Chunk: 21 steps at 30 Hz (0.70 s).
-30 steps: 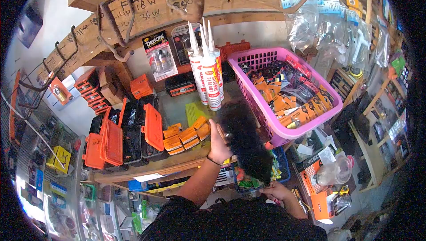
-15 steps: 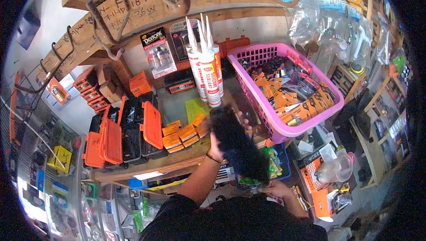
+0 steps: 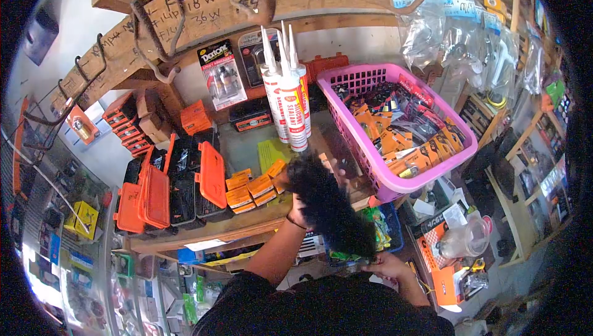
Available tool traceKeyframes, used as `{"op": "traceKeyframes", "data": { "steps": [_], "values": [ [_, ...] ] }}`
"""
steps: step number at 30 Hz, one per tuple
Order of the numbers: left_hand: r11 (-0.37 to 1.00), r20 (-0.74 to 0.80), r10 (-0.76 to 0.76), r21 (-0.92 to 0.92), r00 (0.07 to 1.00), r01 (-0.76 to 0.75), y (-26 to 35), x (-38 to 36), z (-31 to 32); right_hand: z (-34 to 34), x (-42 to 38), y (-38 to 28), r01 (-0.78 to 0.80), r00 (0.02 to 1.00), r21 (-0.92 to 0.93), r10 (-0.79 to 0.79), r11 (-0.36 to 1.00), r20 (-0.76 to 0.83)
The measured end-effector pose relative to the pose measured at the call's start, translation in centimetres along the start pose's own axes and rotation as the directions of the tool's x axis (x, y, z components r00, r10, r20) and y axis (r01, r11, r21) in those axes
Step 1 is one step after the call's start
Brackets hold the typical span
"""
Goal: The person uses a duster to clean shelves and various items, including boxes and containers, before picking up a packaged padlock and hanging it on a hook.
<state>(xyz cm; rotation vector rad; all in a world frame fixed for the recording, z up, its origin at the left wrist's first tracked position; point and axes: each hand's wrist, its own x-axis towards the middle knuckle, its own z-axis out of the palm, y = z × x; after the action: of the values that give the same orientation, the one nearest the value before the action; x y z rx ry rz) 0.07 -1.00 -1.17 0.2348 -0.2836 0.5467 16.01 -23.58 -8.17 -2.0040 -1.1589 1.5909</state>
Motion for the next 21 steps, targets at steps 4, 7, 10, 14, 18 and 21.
{"op": "traceKeyframes", "data": {
  "steps": [4,7,10,14,18,21],
  "values": [
    [0.929,-0.321,0.210,0.360,0.924,-0.086,-0.2,-0.1,3.8,-0.3,1.4,2.5,0.085,0.995,0.150,-0.077,0.985,-0.059],
    [0.993,-0.096,0.113,-0.013,0.989,-0.114,0.5,-0.1,-1.3,0.1,1.6,2.6,0.012,0.995,0.076,-0.020,0.997,0.098],
    [0.986,0.027,0.027,0.161,0.999,-0.031,0.5,-0.3,-0.5,0.4,0.8,0.7,0.038,0.999,0.054,-0.039,0.998,0.005],
    [0.995,-0.009,0.056,0.082,0.998,-0.055,0.0,-0.2,3.4,0.8,0.7,0.0,0.000,0.994,0.246,-0.028,0.969,0.109],
    [0.998,0.007,-0.007,0.057,1.000,0.006,0.5,-0.3,-0.7,0.7,2.6,2.9,0.096,0.991,0.180,-0.111,0.979,0.072],
    [0.970,-0.197,0.152,0.218,0.969,-0.107,0.0,0.1,3.6,0.9,1.7,1.5,0.028,0.995,0.291,-0.055,0.956,0.085]
  ]
}}
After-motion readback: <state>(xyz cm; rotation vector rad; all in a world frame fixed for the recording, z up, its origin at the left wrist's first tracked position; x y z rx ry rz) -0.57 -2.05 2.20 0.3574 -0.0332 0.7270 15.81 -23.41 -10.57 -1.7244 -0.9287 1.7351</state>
